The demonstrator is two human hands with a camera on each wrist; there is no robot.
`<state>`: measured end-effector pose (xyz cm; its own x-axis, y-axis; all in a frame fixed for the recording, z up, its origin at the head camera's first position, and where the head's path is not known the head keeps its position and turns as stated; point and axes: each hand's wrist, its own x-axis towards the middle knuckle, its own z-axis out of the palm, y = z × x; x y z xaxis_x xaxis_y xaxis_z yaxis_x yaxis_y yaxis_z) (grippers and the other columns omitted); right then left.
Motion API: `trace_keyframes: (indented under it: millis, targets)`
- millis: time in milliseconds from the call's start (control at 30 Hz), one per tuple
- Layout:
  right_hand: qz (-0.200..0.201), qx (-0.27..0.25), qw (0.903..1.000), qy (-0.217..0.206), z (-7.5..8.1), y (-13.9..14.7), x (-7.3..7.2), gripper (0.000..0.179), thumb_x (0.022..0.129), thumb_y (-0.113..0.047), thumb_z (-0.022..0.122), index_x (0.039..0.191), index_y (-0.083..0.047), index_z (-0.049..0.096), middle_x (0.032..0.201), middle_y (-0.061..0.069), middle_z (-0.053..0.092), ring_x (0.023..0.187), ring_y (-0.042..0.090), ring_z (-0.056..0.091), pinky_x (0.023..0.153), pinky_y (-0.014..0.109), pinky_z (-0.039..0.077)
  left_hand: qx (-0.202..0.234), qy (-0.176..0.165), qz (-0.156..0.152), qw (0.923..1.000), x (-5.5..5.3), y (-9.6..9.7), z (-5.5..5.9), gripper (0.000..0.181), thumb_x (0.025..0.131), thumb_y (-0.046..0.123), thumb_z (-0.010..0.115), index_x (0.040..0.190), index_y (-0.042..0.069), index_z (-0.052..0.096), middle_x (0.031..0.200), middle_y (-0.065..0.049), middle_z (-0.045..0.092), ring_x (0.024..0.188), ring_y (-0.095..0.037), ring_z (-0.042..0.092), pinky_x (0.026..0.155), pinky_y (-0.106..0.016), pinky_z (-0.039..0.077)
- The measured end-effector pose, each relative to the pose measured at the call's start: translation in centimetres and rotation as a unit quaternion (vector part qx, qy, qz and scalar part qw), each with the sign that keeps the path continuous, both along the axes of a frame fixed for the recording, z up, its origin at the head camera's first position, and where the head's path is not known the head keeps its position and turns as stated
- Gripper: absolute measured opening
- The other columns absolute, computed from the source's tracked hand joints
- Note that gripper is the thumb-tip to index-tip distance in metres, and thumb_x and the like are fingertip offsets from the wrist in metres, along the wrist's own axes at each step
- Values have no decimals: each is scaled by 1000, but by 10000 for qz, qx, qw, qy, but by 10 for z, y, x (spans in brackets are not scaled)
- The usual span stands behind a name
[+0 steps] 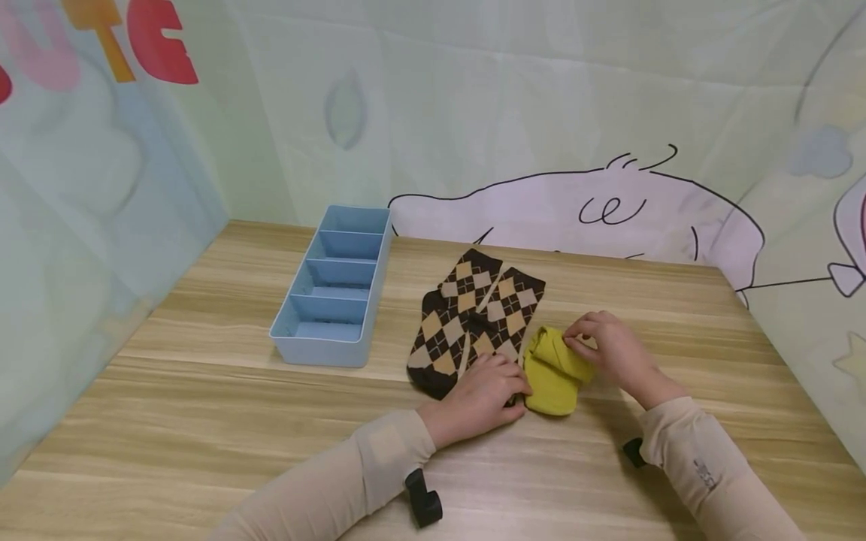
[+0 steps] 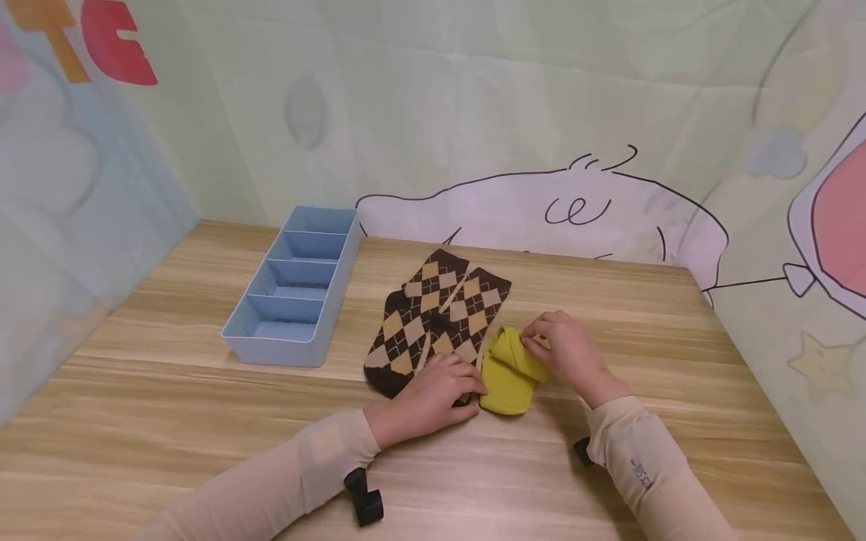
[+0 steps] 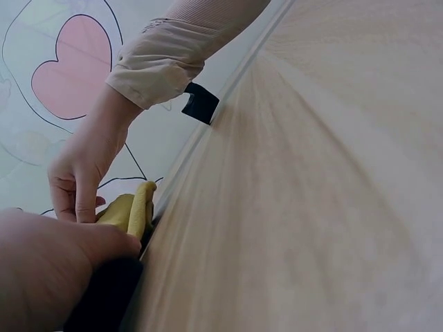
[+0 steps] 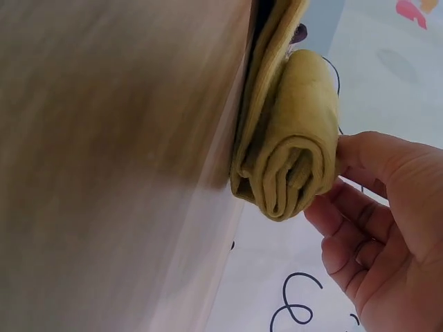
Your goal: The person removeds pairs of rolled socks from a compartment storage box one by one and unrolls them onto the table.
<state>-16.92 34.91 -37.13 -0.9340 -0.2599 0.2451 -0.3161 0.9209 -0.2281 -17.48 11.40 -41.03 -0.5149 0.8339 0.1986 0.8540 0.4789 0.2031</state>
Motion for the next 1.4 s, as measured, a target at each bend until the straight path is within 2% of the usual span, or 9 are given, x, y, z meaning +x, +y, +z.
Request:
trace_keyframes:
  millis: [133,367,667,867,1200,1400]
  targets:
    - [75,13,9998,157,-1,0,2,9,84,-7,70,92,-5,73,94,10,71,86,26,63,76,42,54,-5,-13,19,10000,-1,0,0,24,88,35,66,108,22,71,112,9,67,105,-9,54,94,-27,41]
    - [356,104,9970,680,-3,-1,5,12,78,0,74,89,-7,73,92,9,71,84,24,63,72,39,54,18,-125,3,9999,-2,1,1,25,88,37,66,107,22,71,110,9,68,103,-9,53,92,-26,40]
    - [505,109,9948,883,-4,0,8,11,78,-3,75,87,-7,72,91,6,72,84,22,64,74,38,55,35,-155,3,9999,-2,3,2,24,88,36,67,106,23,71,109,9,67,101,-9,53,91,-26,40]
    - [550,84,9947,861,-4,-1,11,15,76,-9,78,90,-8,72,92,6,72,85,22,64,76,40,54,39,-153,27,9999,-2,3,1,24,87,37,67,107,23,71,110,9,67,102,-9,53,91,-26,40]
    - [573,361,9944,811,-6,-1,13,28,74,-22,81,96,-5,72,96,8,73,89,24,63,80,41,53,68,-68,52,9999,-3,4,0,24,87,38,67,104,22,72,108,8,67,103,-9,54,91,-26,40]
    - [450,525,9959,583,-5,-1,12,33,75,-25,80,99,-4,71,100,10,72,93,26,61,84,44,51,0,-4,-23,10000,-2,7,4,25,87,38,67,105,21,71,111,6,65,109,-11,55,98,-28,41]
